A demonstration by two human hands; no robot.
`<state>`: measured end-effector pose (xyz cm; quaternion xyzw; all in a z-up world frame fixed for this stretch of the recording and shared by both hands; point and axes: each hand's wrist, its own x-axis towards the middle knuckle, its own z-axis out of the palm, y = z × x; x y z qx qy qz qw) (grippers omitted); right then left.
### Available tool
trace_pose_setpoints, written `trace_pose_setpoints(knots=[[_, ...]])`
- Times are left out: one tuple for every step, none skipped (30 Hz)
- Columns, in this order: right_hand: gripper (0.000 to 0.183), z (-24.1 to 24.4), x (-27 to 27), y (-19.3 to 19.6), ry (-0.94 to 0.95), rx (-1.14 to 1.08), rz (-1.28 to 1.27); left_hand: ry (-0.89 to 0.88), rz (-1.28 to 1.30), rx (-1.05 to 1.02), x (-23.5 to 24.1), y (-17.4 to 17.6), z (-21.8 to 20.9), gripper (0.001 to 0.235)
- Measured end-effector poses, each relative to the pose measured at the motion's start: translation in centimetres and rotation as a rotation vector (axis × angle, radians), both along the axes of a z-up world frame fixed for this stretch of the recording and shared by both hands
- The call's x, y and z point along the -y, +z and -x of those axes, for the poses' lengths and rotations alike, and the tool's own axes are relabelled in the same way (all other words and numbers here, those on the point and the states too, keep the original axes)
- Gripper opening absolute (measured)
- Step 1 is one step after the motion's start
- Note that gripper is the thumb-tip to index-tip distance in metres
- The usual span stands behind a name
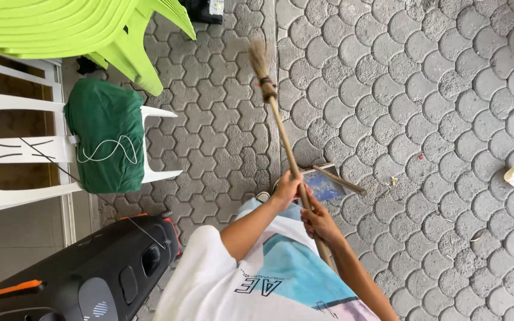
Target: The person sweeps a paved outdoor area using a traditional broom, moving debris toward a dustpan. They sweep around various items, including a table, a suitcase, and plastic chairs, and briefly interact with a green bag on a chair before continuing to sweep.
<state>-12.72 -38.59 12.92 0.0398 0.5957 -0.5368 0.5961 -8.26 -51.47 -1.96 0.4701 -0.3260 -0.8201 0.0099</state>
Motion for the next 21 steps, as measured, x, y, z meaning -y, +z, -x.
trace_pose_setpoints(knots=[[0.071, -0.2, 0.8, 0.3, 0.042, 0.041, 0.02, 0.076, -0.015, 0.033, 1.1, 1.1, -0.9, 0.052], [0.073, -0.1, 1.7, 0.6, 0.083, 0.078, 0.036, 0.152, -0.034, 0.063, 2.1, 2.2, -1.6, 0.057], [0.073, -0.8, 2.8, -0.2, 0.078, 0.075, 0.035, 0.148, -0.036, 0.06, 3.2, 1.6, -2.7, 0.057], [0.071, -1.3, 4.0, -1.0, 0.083, 0.074, 0.06, 0.204, -0.056, 0.065, 4.3, 0.9, -3.5, 0.059], [0.07, -1.9, 5.2, -1.8, 0.088, 0.074, 0.086, 0.259, -0.078, 0.071, 5.4, 0.1, -4.3, 0.062], [0.07, -1.3, 5.3, -3.6, 0.089, 0.077, 0.078, 0.26, -0.086, 0.074, 5.6, -0.7, -3.6, 0.062], [0.066, -0.8, 5.4, -5.4, 0.162, -0.062, -0.014, 0.317, -0.107, 0.01, 5.8, -1.5, -3.0, 0.046], [0.062, -0.6, 6.5, -7.5, 0.239, -0.2, -0.092, 0.378, -0.114, -0.054, 7.1, -2.4, -2.8, 0.031], [0.062, -0.3, 5.3, -6.6, 0.243, -0.197, -0.086, 0.382, -0.108, -0.051, 5.9, -3.7, -1.7, 0.031], [0.059, 0.1, 4.5, -5.6, 0.133, -0.22, -0.102, 0.214, -0.172, 0.004, 5.1, -5.0, -0.2, 0.031], [0.057, 0.4, 3.7, -4.6, 0.023, -0.241, -0.119, 0.045, -0.233, 0.061, 4.4, -6.3, 1.1, 0.031], [0.057, 1.0, 3.4, -3.0, 0.023, -0.245, -0.116, 0.046, -0.23, 0.058, 4.7, -4.3, 1.8, 0.031], [0.057, 1.6, 3.1, -1.4, -0.022, -0.175, -0.105, -0.029, -0.295, -0.037, 4.9, -2.4, 2.4, 0.048], [0.058, 1.5, 2.9, 0.1, -0.069, -0.094, -0.095, -0.105, -0.36, -0.121, 5.3, -0.5, 2.3, 0.066], [0.058, 0.8, 3.2, 0.9, -0.07, -0.087, -0.094, -0.105, -0.358, -0.114, 6.2, 2.1, 1.5, 0.066], [0.057, 0.9, 3.8, 1.7, -0.113, -0.097, -0.066, -0.134, -0.398, -0.209, 7.4, 4.7, 1.9, 0.053], [0.055, 1.0, 4.2, 2.5, -0.157, -0.107, -0.039, -0.163, -0.437, -0.303, 8.4, 7.3, 2.2, 0.041], [0.055, 0.9, 5.2, 4.5, -0.149, -0.119, -0.037, -0.157, -0.434, -0.317, 9.6, 8.6, 2.4, 0.041], [0.053, 0.7, 6.3, 6.6, -0.154, -0.17, -0.042, -0.215, -0.46, -0.535, 10.9, 10.0, 2.7, 0.032], [0.052, 0.6, 7.3, 8.7, -0.148, -0.211, -0.046, -0.261, -0.479, -0.747, 12.1, 11.4, 2.6, 0.023], [0.052, 1.8, 8.4, 9.4, -0.128, -0.214, -0.045, -0.243, -0.471, -0.754, 13.1, 12.2, 3.6, 0.023]])
